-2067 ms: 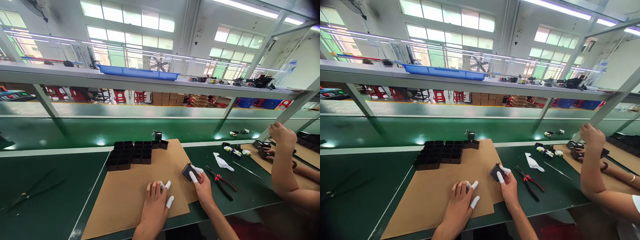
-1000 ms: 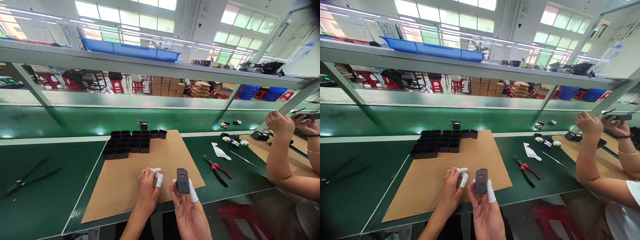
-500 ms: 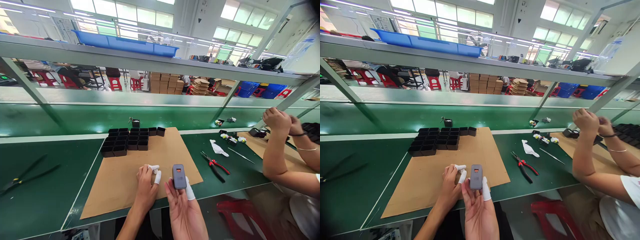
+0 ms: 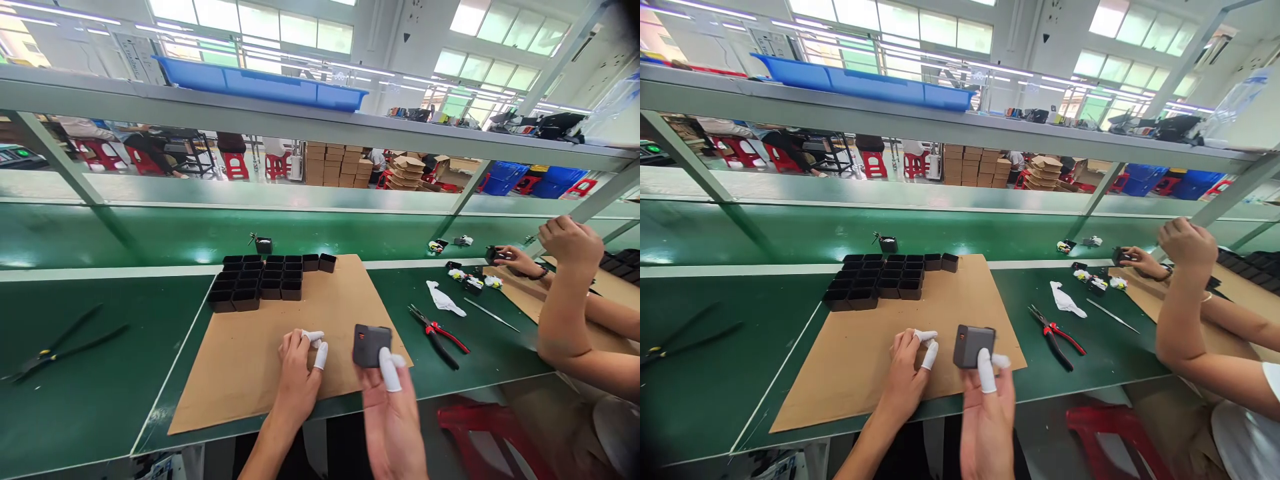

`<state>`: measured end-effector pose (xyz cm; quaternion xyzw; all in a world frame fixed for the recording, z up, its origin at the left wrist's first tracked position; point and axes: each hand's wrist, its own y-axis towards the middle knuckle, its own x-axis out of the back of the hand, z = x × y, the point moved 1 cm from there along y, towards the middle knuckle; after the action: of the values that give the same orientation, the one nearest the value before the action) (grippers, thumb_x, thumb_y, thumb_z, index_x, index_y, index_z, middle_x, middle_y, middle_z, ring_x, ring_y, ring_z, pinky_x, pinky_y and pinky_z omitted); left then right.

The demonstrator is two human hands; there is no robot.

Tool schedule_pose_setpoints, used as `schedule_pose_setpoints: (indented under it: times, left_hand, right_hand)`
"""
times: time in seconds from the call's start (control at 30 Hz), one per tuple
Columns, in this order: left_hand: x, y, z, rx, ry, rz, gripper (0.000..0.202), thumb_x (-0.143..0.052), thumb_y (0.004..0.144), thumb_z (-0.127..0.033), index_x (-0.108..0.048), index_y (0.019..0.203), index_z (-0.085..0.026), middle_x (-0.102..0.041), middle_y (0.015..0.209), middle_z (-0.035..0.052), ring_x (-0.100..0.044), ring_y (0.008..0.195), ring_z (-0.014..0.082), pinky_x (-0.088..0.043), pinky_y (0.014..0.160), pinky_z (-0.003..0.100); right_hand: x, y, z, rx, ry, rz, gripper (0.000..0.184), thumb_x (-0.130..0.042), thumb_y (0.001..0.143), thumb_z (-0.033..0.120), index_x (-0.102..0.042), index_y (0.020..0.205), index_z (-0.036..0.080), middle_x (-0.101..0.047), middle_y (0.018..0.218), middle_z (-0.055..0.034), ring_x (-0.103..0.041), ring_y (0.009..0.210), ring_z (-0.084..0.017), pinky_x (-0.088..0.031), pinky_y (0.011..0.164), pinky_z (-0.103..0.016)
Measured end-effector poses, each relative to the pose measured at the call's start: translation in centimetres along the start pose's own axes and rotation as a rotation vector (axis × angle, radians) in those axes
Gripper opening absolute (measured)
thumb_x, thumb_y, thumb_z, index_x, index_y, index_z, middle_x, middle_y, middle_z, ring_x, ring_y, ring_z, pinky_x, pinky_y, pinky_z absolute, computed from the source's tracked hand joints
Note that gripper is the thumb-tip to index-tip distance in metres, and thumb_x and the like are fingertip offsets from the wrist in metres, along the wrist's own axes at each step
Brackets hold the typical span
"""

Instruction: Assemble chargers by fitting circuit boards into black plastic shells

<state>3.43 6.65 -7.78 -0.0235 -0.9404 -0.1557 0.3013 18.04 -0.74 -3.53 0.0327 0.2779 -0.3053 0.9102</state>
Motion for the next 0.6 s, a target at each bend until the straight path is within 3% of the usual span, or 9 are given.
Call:
schedule_pose_setpoints:
  times: [0.1,0.17,0.27,0.3,0.43,0.53,0.6]
  left_hand:
    - [0.1,-0.1,-0.2,0.005,-0.007,0.007,0.023,-0.05,0.106,-0.026,-0.07,0.117,-0.026,-0.066,0.11,0.0059,-0.056,0.112,0.03,-0.044,0.102,0.052]
    - [0.2,-0.1,-0.3,0.007,-0.012,0.009,0.023,-0.049,0.107,-0.026,-0.07,0.116,-0.026,-0.065,0.11,0.0056,-0.056,0.112,0.03,-0.044,0.102,0.053]
    - [0.1,-0.1,-0.2,0.021,-0.009,0.008,0.024,-0.048,0.107,-0.024,-0.07,0.115,-0.027,-0.065,0.11,0.0055,-0.056,0.112,0.03,-0.043,0.102,0.053]
    - [0.1,-0.1,-0.2,0.025,-0.009,0.009,0.024,-0.048,0.107,-0.023,-0.07,0.115,-0.027,-0.065,0.11,0.0056,-0.056,0.112,0.0301,-0.043,0.103,0.054]
    - [0.0,-0.1,0.2,0.024,-0.008,0.016,0.023,-0.049,0.106,-0.023,-0.071,0.113,-0.027,-0.066,0.11,0.0063,-0.056,0.114,0.0314,-0.043,0.104,0.055]
    - [-0.1,0.0,0.4,0.014,0.007,0.011,0.024,-0.049,0.105,-0.025,-0.072,0.113,-0.027,-0.067,0.11,0.007,-0.058,0.114,0.0321,-0.045,0.104,0.056]
    - [-0.2,-0.1,0.6,0.001,0.016,-0.002,0.023,-0.05,0.105,-0.026,-0.072,0.114,-0.027,-0.068,0.11,0.0074,-0.059,0.113,0.0324,-0.046,0.103,0.056]
  right_hand:
    - [1.0,1.1,2.1,0.433,-0.289,-0.178,0.044,-0.095,0.082,0.042,-0.07,0.114,0.027,-0.081,0.113,-0.0066,-0.079,0.107,-0.026,-0.064,0.105,-0.047]
    - [2.1,1.6,2.1,0.589,-0.514,-0.077,0.04,-0.094,0.082,0.037,-0.075,0.115,0.024,-0.08,0.114,-0.0099,-0.077,0.107,-0.029,-0.062,0.105,-0.048]
    - [4.0,2.2,-0.3,0.528,-0.837,0.276,0.02,-0.082,0.093,0.035,-0.082,0.112,0.028,-0.081,0.108,-0.0097,-0.078,0.099,-0.03,-0.065,0.093,-0.044]
    - [4.6,2.3,-1.3,0.492,-0.895,0.325,0.018,-0.079,0.095,0.036,-0.084,0.11,0.029,-0.081,0.105,-0.0093,-0.079,0.096,-0.03,-0.065,0.088,-0.042]
    - [5.8,2.6,-3.6,0.429,-0.967,0.313,0.021,-0.075,0.097,0.039,-0.084,0.114,0.03,-0.082,0.106,-0.009,-0.079,0.096,-0.031,-0.065,0.086,-0.041]
    - [5.6,3.1,-3.7,0.341,-0.938,0.295,0.024,-0.079,0.095,0.043,-0.081,0.114,0.027,-0.083,0.11,-0.0088,-0.08,0.101,-0.031,-0.066,0.091,-0.041]
    - [5.3,3.9,-3.6,0.23,-0.825,0.255,0.037,-0.085,0.089,0.045,-0.078,0.12,0.025,-0.084,0.115,-0.0093,-0.081,0.108,-0.032,-0.067,0.097,-0.043]
